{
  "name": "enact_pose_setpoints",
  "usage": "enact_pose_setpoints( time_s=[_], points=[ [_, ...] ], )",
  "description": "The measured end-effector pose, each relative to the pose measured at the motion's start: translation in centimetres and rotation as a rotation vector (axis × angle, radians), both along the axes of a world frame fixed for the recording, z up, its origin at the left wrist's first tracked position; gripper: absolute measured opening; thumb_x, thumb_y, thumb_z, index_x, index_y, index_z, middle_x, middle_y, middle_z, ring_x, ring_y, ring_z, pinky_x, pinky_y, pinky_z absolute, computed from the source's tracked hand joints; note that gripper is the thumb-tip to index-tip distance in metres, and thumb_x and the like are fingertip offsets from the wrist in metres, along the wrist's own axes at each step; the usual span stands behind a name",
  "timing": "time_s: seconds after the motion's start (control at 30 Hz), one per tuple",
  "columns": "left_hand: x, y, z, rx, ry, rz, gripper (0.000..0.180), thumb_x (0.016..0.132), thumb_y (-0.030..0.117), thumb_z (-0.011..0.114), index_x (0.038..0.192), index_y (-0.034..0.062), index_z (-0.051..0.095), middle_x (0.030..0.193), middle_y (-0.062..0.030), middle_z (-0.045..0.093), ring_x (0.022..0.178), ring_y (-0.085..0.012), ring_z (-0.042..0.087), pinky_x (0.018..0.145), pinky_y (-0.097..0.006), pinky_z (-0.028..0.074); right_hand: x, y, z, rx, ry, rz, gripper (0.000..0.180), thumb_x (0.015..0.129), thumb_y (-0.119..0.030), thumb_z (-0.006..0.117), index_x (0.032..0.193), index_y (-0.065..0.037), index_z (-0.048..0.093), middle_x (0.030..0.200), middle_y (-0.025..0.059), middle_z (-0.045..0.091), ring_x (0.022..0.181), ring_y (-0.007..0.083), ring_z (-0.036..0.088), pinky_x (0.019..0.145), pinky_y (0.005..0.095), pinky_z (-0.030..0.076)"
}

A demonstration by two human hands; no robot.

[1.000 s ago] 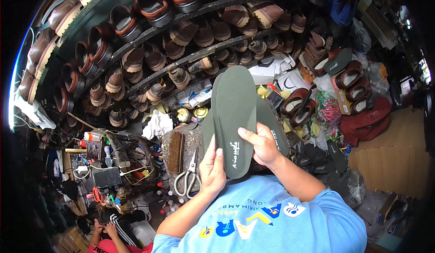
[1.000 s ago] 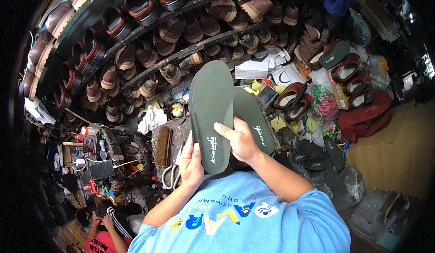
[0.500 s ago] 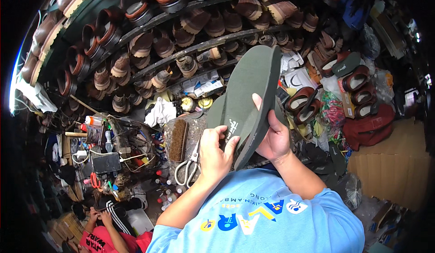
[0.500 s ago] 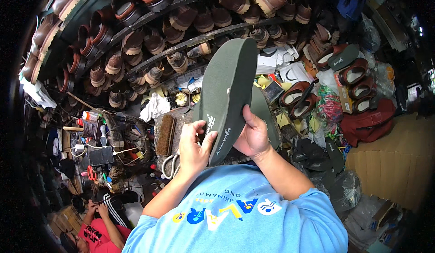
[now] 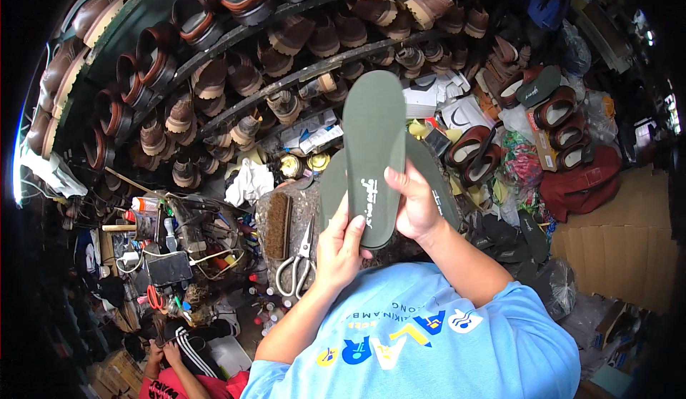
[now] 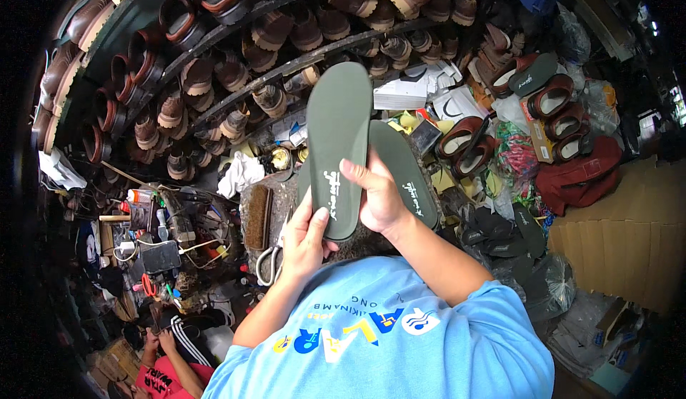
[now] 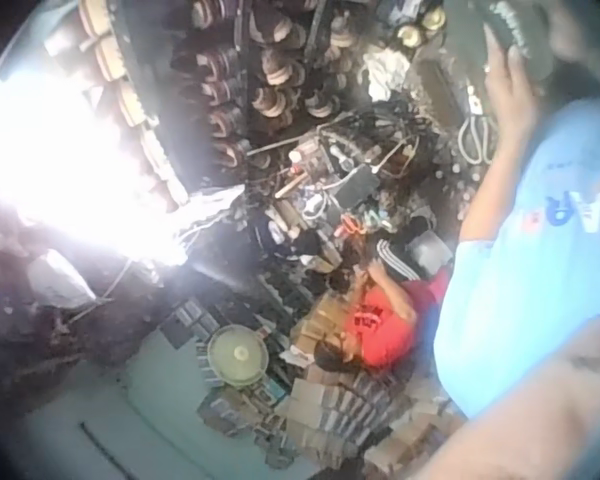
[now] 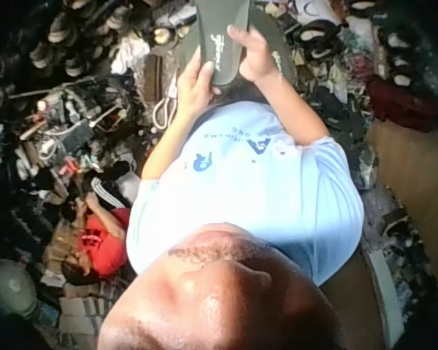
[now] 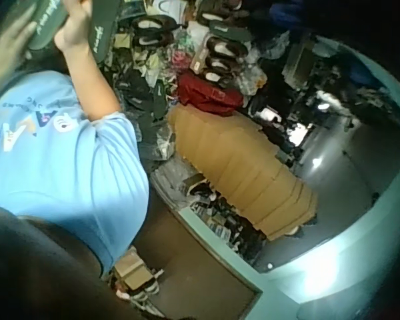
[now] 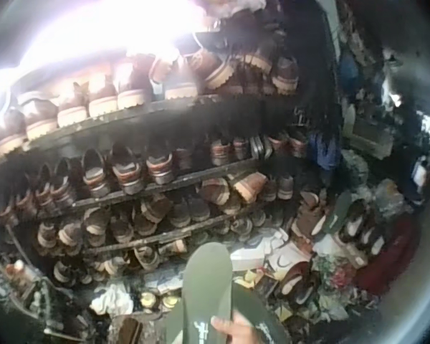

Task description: The person trims excess material from shoe insoles using scissors.

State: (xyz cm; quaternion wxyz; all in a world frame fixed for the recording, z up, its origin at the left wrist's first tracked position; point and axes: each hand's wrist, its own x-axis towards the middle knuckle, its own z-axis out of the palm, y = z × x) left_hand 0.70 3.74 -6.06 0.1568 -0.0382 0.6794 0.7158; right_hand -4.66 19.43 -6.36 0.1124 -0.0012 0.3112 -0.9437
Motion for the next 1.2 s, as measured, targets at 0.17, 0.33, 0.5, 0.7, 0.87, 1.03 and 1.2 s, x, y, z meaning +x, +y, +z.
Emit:
enact_pose_setpoints(
  time_s=[0.17,0.33,0.5,0.7,0.87,1.03,1.2],
  points=[
    [-0.8,0.3,0.2,0.019,0.033,0.027,0.059,0.099,0.008,0.057,0.153,0.0105,0.033,0.095,-0.0041,0.067,0.052,-0.0026,0.054,0.043,-0.018,0.045,-1.0,-0.1,-0.4,-0.221,-0.100,0.170,0.057,0.090,-0.036,0.066,0.130,0.002,0.054,0.122,0.0176,0.064,0.118,0.0284,0.059,0.104,0.0438,0.046],
    [-0.3,0.2,-0.1,0.152,0.023,0.084,0.057,0.099,0.005,0.057,0.152,0.0072,0.035,0.089,-0.0063,0.066,0.055,-0.0076,0.060,0.045,-0.021,0.049,-1.8,0.0,-0.2,-0.180,-0.101,0.148,0.056,0.088,-0.037,0.067,0.128,0.001,0.056,0.116,0.0166,0.065,0.111,0.0273,0.063,0.099,0.0437,0.050],
    [0.2,0.3,-0.7,0.161,0.063,0.106,0.054,0.099,0.004,0.055,0.150,0.0036,0.037,0.096,-0.0116,0.067,0.065,-0.0143,0.067,0.053,-0.025,0.058,-2.4,0.4,-0.4,-0.209,-0.096,0.220,0.054,0.088,-0.037,0.067,0.125,0.001,0.056,0.111,0.0153,0.066,0.106,0.0278,0.065,0.094,0.0429,0.053],
    [0.9,0.0,-1.9,0.191,0.109,0.136,0.052,0.099,0.001,0.054,0.148,0.0008,0.038,0.111,-0.0166,0.066,0.077,-0.0203,0.071,0.065,-0.032,0.063,-3.4,0.5,1.6,-0.187,0.013,0.040,0.060,0.088,-0.039,0.064,0.130,0.003,0.053,0.121,0.0180,0.062,0.110,0.0298,0.063,0.094,0.0437,0.053],
    [2.2,-0.9,-3.4,0.079,0.287,0.100,0.050,0.098,-0.001,0.055,0.146,-0.0001,0.041,0.111,-0.0141,0.064,0.082,-0.0194,0.069,0.068,-0.034,0.064,-5.2,2.7,3.4,-0.237,0.156,0.000,0.065,0.091,-0.037,0.057,0.140,0.003,0.042,0.138,0.0233,0.052,0.122,0.0385,0.056,0.103,0.0547,0.047],
    [2.2,-0.9,-3.7,0.068,0.333,0.102,0.049,0.098,-0.003,0.054,0.145,0.0019,0.043,0.112,-0.0138,0.064,0.083,-0.0175,0.067,0.067,-0.034,0.064,-5.3,2.9,4.7,-0.042,-0.015,-0.239,0.041,0.099,-0.032,0.056,0.125,0.000,0.057,0.112,0.0119,0.067,0.098,0.0225,0.067,0.087,0.0366,0.054],
    [2.1,-0.9,-3.9,0.106,0.303,0.147,0.046,0.097,-0.004,0.055,0.142,0.0003,0.048,0.114,-0.0127,0.064,0.085,-0.0146,0.067,0.069,-0.032,0.064,-5.3,2.7,4.5,0.060,-0.005,-0.446,0.024,0.100,-0.018,0.059,0.117,-0.002,0.061,0.107,0.0072,0.068,0.093,0.0156,0.065,0.083,0.0308,0.053]
  ],
)
